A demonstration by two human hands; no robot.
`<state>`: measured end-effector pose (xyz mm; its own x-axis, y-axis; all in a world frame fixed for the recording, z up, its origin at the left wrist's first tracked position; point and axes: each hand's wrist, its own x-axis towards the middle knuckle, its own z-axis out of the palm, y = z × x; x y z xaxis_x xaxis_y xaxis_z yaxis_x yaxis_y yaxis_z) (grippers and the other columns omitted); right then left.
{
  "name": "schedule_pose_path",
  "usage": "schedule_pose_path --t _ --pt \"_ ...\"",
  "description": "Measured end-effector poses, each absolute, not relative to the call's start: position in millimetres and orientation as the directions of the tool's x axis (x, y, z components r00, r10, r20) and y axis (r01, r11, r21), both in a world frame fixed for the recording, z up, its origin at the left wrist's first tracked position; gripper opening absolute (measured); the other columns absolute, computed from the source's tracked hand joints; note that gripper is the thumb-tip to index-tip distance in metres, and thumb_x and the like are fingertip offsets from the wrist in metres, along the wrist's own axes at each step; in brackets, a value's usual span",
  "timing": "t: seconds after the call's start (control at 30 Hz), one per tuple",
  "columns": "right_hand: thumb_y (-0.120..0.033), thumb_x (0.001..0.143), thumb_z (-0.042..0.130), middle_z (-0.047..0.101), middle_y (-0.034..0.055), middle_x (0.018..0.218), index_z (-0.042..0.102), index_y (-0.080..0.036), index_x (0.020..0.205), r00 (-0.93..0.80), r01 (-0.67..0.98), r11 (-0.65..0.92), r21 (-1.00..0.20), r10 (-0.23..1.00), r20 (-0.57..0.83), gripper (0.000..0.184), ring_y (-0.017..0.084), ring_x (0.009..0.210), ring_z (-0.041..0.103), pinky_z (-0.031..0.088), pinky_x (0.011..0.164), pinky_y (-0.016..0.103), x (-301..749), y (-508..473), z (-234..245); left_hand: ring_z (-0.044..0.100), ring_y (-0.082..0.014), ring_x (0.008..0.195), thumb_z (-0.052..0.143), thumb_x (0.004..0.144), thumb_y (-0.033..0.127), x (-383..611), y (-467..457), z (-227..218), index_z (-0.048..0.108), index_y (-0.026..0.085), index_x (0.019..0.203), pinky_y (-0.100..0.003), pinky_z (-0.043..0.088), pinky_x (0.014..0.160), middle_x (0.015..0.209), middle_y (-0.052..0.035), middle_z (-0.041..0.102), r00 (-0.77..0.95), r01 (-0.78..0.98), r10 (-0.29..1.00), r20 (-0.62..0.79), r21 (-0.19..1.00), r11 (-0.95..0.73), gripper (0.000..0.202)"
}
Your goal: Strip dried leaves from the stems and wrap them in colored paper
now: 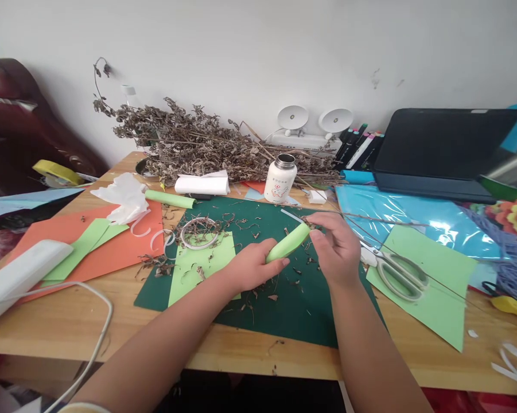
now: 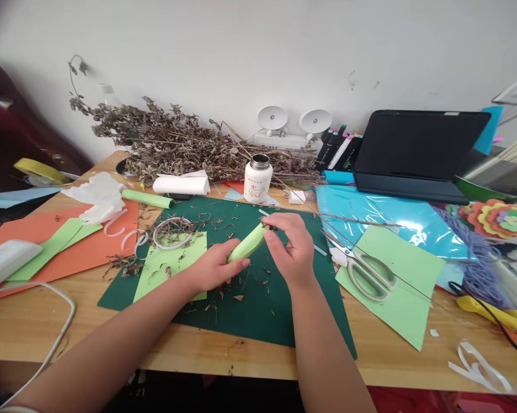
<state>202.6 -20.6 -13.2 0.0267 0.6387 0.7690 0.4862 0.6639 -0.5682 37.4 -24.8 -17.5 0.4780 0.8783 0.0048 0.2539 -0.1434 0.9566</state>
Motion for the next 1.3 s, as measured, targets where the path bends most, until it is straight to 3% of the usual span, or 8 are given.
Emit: schedule_pose_path --t 0.3,0.47,0.9,1.1,1.2,1.3 --pt "-0.016 0.071 0.05 0.055 0.0023 0.081 0.055 -0.022 0.07 0.125 0.433 0.698 -0.57 0.58 0.805 0.008 0.017 0.079 0.053 0.046 0.07 0.037 200.7 -20.3 -13.6 0.036 -0.0101 0.043 0.052 0.067 0.036 35.3 -22.3 -21.6 0.045 0.02 0.058 -0.02 0.019 0.044 0.048 0.0038 0.041 0.5 0.378 0.855 0.133 0.855 -0.355 0.019" --pt "-0.015 0.067 0.055 0.054 0.002 0.08 0.054 -0.023 0.072 0.155 0.38 0.713 -0.59 0.579 0.8 0.01 0.017 0.076 0.053 0.046 0.064 0.035 199.9 -18.8 -14.7 0.038 -0.0111 0.047 0.048 0.07 0.038 33.5 -20.8 -23.4 0.046 0.021 0.063 -0.021 0.021 0.045 0.052 0.0027 0.044 0.51 0.431 0.844 0.168 0.799 -0.42 0.019" --pt "-0.008 0.065 0.056 0.055 -0.0015 0.07 0.057 -0.022 0.076 0.152 0.232 0.713 -0.662 0.646 0.748 0.018 0.012 0.066 0.053 0.044 0.057 0.026 202.0 -22.7 -7.6 0.04 -0.0116 0.052 0.037 0.074 0.045 31.5 -16.4 -23.5 0.039 0.019 0.07 -0.022 0.024 0.047 0.06 0.0025 0.043 0.62 0.585 0.782 0.065 0.626 -0.516 0.026" --pt "-0.018 0.067 0.057 0.055 -0.0023 0.068 0.057 -0.022 0.074 0.36 0.166 0.596 -0.785 0.705 0.611 0.009 0.01 0.06 0.051 0.041 0.054 0.024 211.9 -15.0 -14.5 0.042 -0.0116 0.054 0.035 0.074 0.047 30.6 -16.3 -22.0 0.036 0.019 0.07 -0.022 0.028 0.049 0.06 0.003 0.043 0.601 0.593 0.797 0.06 0.635 -0.495 0.028" --pt "-0.023 0.068 0.056 0.055 -0.0012 0.069 0.058 -0.022 0.074 0.199 0.365 0.411 -0.835 0.842 0.501 0.007 0.011 0.059 0.05 0.04 0.054 0.025 216.0 -12.9 -16.7 0.043 -0.0117 0.056 0.036 0.074 0.047 30.0 -16.4 -22.0 0.036 0.019 0.071 -0.022 0.028 0.05 0.061 0.0029 0.044 0.599 0.583 0.797 0.076 0.642 -0.499 0.027" --pt "-0.026 0.072 0.05 0.057 0.0009 0.075 0.058 -0.022 0.079 0.006 0.469 0.405 -0.785 0.887 0.461 0.011 0.014 0.066 0.051 0.041 0.058 0.028 213.4 -15.2 -16.4 0.043 -0.0115 0.056 0.037 0.074 0.046 29.5 -16.1 -22.8 0.036 0.019 0.071 -0.022 0.028 0.05 0.061 0.0032 0.044 0.597 0.57 0.796 0.098 0.647 -0.507 0.027"
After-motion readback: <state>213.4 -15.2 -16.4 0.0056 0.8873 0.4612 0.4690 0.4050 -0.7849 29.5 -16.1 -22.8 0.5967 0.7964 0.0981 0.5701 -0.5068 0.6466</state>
